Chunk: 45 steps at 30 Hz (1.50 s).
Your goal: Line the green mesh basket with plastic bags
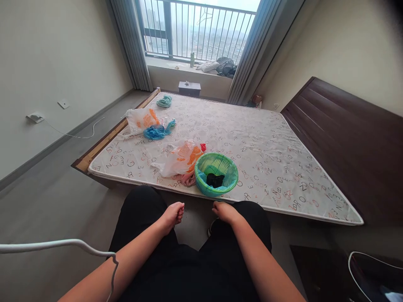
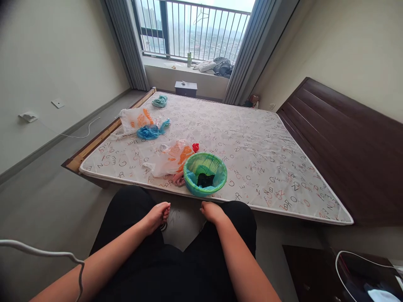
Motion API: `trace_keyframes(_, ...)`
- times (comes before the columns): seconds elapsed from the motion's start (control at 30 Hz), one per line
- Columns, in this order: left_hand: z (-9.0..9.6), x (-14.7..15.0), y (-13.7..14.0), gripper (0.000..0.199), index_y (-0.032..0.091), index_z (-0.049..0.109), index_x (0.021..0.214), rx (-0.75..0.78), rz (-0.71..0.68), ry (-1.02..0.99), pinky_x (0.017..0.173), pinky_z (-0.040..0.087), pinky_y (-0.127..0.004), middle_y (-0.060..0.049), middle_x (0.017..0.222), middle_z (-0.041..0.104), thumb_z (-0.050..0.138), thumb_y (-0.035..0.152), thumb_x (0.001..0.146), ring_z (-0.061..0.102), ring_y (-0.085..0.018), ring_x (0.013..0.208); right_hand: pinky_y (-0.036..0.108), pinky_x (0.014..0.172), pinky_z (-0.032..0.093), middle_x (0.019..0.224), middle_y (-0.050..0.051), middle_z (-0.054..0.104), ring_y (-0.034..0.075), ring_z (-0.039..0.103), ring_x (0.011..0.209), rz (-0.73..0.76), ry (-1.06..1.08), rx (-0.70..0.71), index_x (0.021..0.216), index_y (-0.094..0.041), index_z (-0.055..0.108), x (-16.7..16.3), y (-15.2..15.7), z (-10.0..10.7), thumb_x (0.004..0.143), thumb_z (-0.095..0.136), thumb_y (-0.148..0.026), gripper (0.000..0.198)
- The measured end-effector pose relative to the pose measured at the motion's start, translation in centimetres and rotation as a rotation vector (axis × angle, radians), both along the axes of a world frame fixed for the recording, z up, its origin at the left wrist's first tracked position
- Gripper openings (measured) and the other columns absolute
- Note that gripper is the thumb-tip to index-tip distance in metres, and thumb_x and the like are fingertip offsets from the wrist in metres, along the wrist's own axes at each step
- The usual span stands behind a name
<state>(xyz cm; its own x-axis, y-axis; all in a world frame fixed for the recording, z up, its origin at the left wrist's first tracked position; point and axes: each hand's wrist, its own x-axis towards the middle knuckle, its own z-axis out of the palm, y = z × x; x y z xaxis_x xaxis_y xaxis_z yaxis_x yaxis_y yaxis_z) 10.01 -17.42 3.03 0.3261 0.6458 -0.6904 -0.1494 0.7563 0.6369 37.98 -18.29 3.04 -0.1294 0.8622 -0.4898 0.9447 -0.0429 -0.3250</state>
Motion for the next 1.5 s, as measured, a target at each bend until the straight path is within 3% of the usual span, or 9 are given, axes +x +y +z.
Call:
trace_keyframes(0.17, 0.0, 0.7, 1.6, 0.021, 0.020, 0.050, 0.073, 0.069, -0.001, 0.008, 0.049, 0.024, -0.020, 0.007, 0.057, 0.041, 0.062, 0.033, 0.084, 0.033, -0.007, 0.045, 0.034, 0.070, 0.044, 0.083, 0.011, 0.065, 0.025, 0.063, 0.083, -0.636, 0.087, 0.277, 0.081, -0.021, 0.058, 4.2, -0.1, 0.7, 0.091, 0.036, -0.026, 0.024)
trace_keyframes(0.27, -0.4, 1.5, 4.0, 0.019, 0.020, 0.052, 0.071, 0.164, -0.033, 0.129, 0.049, 0.023, -0.021, 0.006, 0.056, 0.046, 0.062, 0.027, 0.085, 0.036, -0.008, 0.044, 0.032, 0.067, 0.051, 0.085, 0.006, 0.060, 0.022, 0.062, 0.081, -1.112, 0.474, 0.464, 0.090, -0.023, 0.051, 6.2, 0.4, 0.5, 0.087, 0.038, -0.037, 0.019)
trace_keyframes(0.37, -1.1, 2.3, 7.2, 0.013, 0.019, 0.057, 0.073, 0.254, -0.114, 0.305, 0.050, 0.027, -0.023, 0.002, 0.058, 0.055, 0.067, 0.017, 0.081, 0.045, -0.011, 0.049, 0.031, 0.070, 0.058, 0.108, 0.005, 0.058, 0.020, 0.063, 0.096, -1.354, 0.867, 0.556, 0.105, -0.026, 0.044, 6.4, 1.5, 0.4, 0.082, 0.050, -0.052, 0.036)
trace_keyframes(0.53, -1.7, 3.4, 11.8, 0.014, 0.015, 0.066, 0.085, 0.475, -0.134, 0.447, 0.058, 0.038, -0.025, -0.003, 0.072, 0.066, 0.074, 0.009, 0.074, 0.056, -0.015, 0.063, 0.034, 0.073, 0.059, 0.145, 0.010, 0.044, 0.024, 0.055, 0.122, -1.368, 1.013, 0.465, 0.126, -0.032, 0.038, 4.6, 3.9, 0.1, 0.070, 0.071, -0.058, 0.070)
trace_keyframes(0.67, -2.2, 5.0, 13.0, 0.027, 0.014, 0.070, 0.101, 0.479, -0.129, 0.517, 0.068, 0.047, -0.028, -0.009, 0.091, 0.074, 0.077, 0.015, 0.075, 0.065, -0.021, 0.079, 0.035, 0.071, 0.058, 0.124, 0.005, 0.059, 0.020, 0.063, 0.096, -1.398, 1.083, 0.435, 0.128, -0.033, 0.043, 3.2, 5.6, -1.1, 0.065, 0.073, -0.035, 0.070)
trace_keyframes(0.87, -3.6, 6.2, 12.6, 0.030, 0.015, 0.070, 0.106, 0.445, -0.155, 0.441, 0.076, 0.053, -0.032, -0.014, 0.106, 0.075, 0.078, 0.028, 0.080, 0.070, -0.027, 0.095, 0.029, 0.065, 0.057, 0.089, -0.003, 0.062, 0.016, 0.061, 0.076, -1.339, 1.180, 0.596, 0.117, -0.030, 0.051, 2.0, 6.3, -2.9, 0.062, 0.058, -0.022, 0.056)
trace_keyframes(1.03, -4.0, 5.2, 12.9, 0.030, 0.016, 0.067, 0.098, 0.518, -0.173, 0.327, 0.065, 0.049, -0.026, -0.009, 0.097, 0.073, 0.082, 0.027, 0.075, 0.068, -0.020, 0.084, 0.029, 0.064, 0.057, 0.083, -0.004, 0.063, 0.016, 0.060, 0.071, -1.305, 1.217, 0.547, 0.110, -0.028, 0.053, 2.8, 5.4, -3.1, 0.057, 0.051, -0.020, 0.054)
trace_keyframes(1.27, -3.8, 4.6, 12.7, 0.020, 0.017, 0.056, 0.079, 0.350, -0.155, 0.266, 0.053, 0.037, -0.021, 0.004, 0.064, 0.057, 0.075, 0.020, 0.075, 0.049, -0.009, 0.053, 0.030, 0.063, 0.058, 0.080, -0.004, 0.064, 0.016, 0.062, 0.067, -1.372, 1.256, 0.349, 0.109, -0.028, 0.053, 3.6, 5.8, -3.7, 0.054, 0.053, -0.017, 0.056)
trace_keyframes(1.5, -2.3, 3.5, 12.3, 0.010, 0.019, 0.058, 0.082, 0.221, -0.020, 0.132, 0.067, 0.047, -0.027, -0.003, 0.084, 0.067, 0.067, 0.020, 0.078, 0.064, -0.018, 0.083, 0.033, 0.065, 0.061, 0.083, -0.002, 0.067, 0.017, 0.067, 0.069, -1.416, 1.199, 0.410, 0.114, -0.027, 0.052, 3.1, 6.9, -5.3, 0.066, 0.059, -0.020, 0.049)
